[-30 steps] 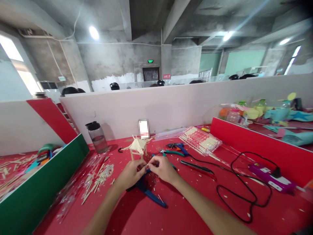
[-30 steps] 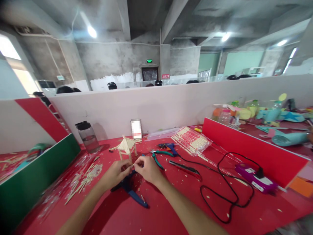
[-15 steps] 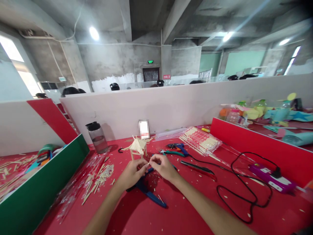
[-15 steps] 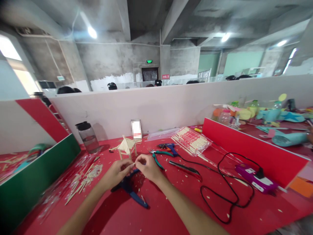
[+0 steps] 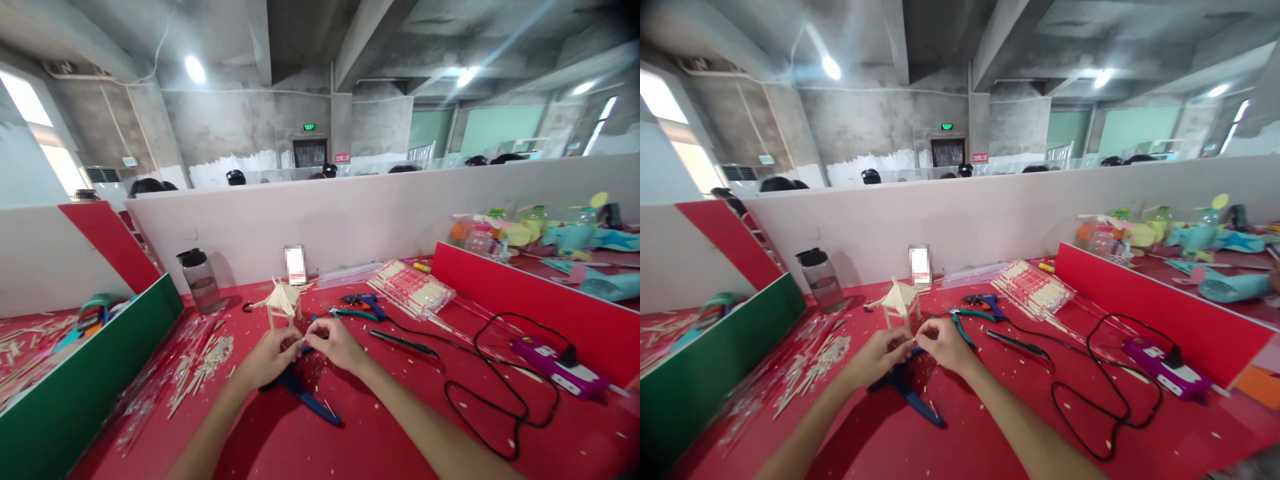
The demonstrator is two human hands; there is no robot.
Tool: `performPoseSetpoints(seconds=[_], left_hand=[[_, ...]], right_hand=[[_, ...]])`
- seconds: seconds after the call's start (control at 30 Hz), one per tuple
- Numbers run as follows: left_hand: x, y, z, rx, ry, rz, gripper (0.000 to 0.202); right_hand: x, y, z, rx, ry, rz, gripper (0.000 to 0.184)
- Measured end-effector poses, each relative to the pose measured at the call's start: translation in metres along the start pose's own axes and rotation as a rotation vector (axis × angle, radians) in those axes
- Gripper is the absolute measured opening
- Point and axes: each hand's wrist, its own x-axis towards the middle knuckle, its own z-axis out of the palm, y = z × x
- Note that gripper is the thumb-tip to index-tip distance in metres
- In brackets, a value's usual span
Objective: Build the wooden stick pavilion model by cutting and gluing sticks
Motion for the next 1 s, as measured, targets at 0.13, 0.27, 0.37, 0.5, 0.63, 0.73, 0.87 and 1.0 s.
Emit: performPoseSetpoints(seconds=[0.13, 0.27, 0.37, 0.5, 0.63, 0.73, 0.87, 1.0], left_hand=[[-0.001, -0.002, 0.001, 0.02, -0.034, 0.031, 0.036], [0.0, -0.002, 0.0, 0.059, -0.029, 0.045, 0.034], [-0.001, 0.0, -0.003, 0.132, 0.003, 0.044, 0.032], [-0.001, 0.001, -0.006, 0.209, 0.024, 0.045, 0.032], [-0.001, -0.001, -0.006, 0.256, 0.055, 0.034, 0.031], [0.0, 0.0, -0.006, 0.235, 0.077, 0.046, 0.026], [0.0, -0.002, -0.006, 0.194, 0.073, 0.069, 0.018], [-0.001, -0.006, -0.004, 0.191, 0.058, 0.079, 0.017]], right_hand=[[0.001, 0.008, 0.002, 0.015, -0.053, 0.085, 0.01], [0.001, 0.014, 0.005, 0.087, -0.074, 0.108, 0.011], [0.0, 0.012, 0.006, 0.149, -0.08, 0.104, 0.014], [-0.001, 0.005, 0.005, 0.075, -0.051, 0.02, 0.014], [-0.001, 0.004, 0.003, 0.05, -0.044, 0.019, 0.013], [0.0, 0.006, 0.001, 0.063, -0.062, 0.031, 0.011], [0.002, 0.013, 0.001, 0.135, -0.09, 0.038, 0.007], [0.004, 0.02, 0.002, 0.177, -0.092, 0.053, 0.011]])
